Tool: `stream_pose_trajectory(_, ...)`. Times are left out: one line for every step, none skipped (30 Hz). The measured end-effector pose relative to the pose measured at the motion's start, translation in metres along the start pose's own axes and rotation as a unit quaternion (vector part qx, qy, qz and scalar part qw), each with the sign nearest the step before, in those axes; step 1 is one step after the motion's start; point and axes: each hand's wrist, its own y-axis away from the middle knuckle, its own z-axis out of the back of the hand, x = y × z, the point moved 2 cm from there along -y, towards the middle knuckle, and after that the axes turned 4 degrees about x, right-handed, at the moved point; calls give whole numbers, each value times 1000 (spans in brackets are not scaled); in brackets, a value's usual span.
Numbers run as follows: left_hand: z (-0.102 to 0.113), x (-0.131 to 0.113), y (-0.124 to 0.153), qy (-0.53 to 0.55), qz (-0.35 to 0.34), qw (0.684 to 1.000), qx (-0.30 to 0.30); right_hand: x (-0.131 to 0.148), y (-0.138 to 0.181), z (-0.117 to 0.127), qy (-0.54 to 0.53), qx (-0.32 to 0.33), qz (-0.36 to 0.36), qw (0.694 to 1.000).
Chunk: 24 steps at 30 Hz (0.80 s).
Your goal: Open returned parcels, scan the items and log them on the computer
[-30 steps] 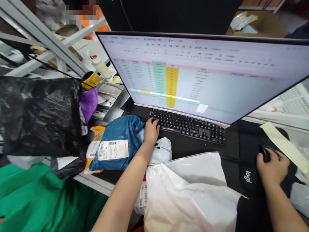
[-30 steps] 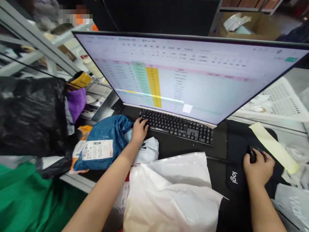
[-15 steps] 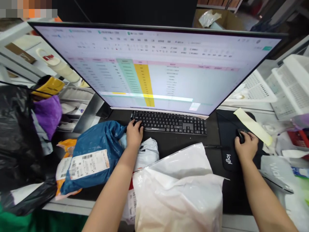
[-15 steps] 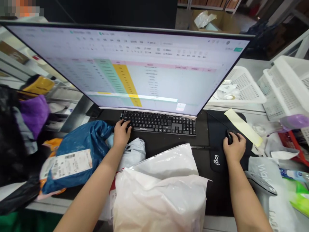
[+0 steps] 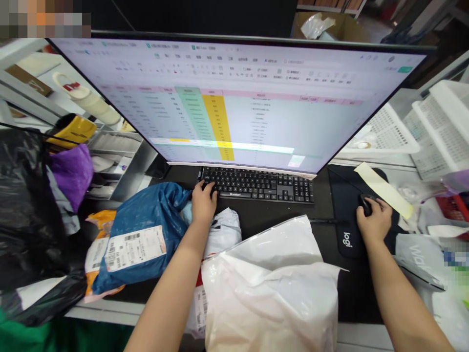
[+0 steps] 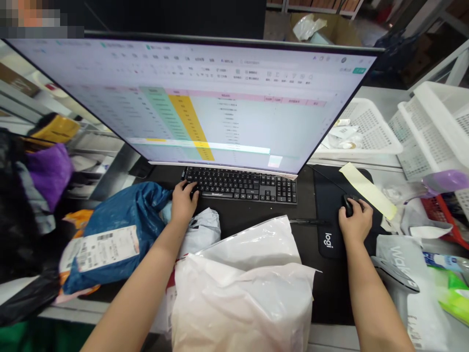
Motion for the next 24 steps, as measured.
stream_pose_trajectory(0,0,0,-1,1,1000,0,0,0,0,-1,-2,1,1000)
stream_pose_trajectory(0,0,0,-2,1,1000,1,0,0,0,-2,-3,2,1000)
stream_pose_trajectory(0,0,0,-4,1,1000,3,0,0,0,-2,-5,3,1000)
stream_pose_trajectory(1,0,0,-5,0,1000,4,0,0,0,-3,-6,4,1000)
stream_pose_trajectory(1,0,0,-7,0,1000,5,0,0,0,-3,-6,4,1000)
stream_pose_trajectory(1,0,0,-7,0,1000,6,0,0,0,-2,-6,5,1000)
stream_pose_trajectory(1,0,0,-7,0,1000,7,-1,0,0,-2,-6,6,1000)
stream_pose_trajectory(1,0,0,-7,-1,1000,7,-1,0,-1,-2,-5,6,1000)
stream_pose_trajectory(0,0,0,-6,-1,1000,6,-1,0,-1,-2,-4,7,1000)
stream_pose_trajectory(0,0,0,-4,-2,1000,6,-2,0,-1,-2,-3,7,1000)
stream_pose_trajectory(0,0,0,-3,-2,1000,5,-2,0,-1,-3,-2,8,1000)
stream_pose_trajectory(0,0,0,0,-2,1000,4,-2,0,-2,-4,-2,8,1000)
stream_pose_trajectory(0,0,0,2,-1,1000,3,-2,0,-2,-5,-3,9,1000)
stream_pose_trajectory(0,0,0,3,-1,1000,2,-2,0,-2,-5,-4,9,1000)
stream_pose_trajectory(0,0,0,4,0,1000,2,-2,0,-2,-6,-5,8,1000)
stream_pose_trajectory(0,0,0,5,2,1000,2,-2,0,-2,-7,-6,8,1000)
stream_pose_trajectory(0,0,0,5,3,1000,3,-2,0,-2,-7,-7,6,1000)
stream_pose_trajectory(1,-1,0,4,4,1000,4,-2,0,-1,-8,-8,5,1000)
stream_pose_trajectory(1,-1,0,3,4,1000,5,-2,0,-1,-8,-8,3,1000)
stream_pose_trajectory(1,-1,0,1,3,1000,7,-1,0,-1,-8,-8,2,1000)
stream_pose_trajectory(2,-1,0,0,2,1000,8,-1,0,-1,-8,-6,0,1000)
stream_pose_trajectory(2,-1,0,-1,2,1000,8,-1,0,-1,-9,-4,0,1000)
stream_pose_trajectory(2,-1,0,-1,1,1000,7,-1,0,-1,-9,-2,0,1000)
stream_pose_trajectory(2,-1,0,0,1,1000,5,-1,0,-1,-9,0,-1,1000)
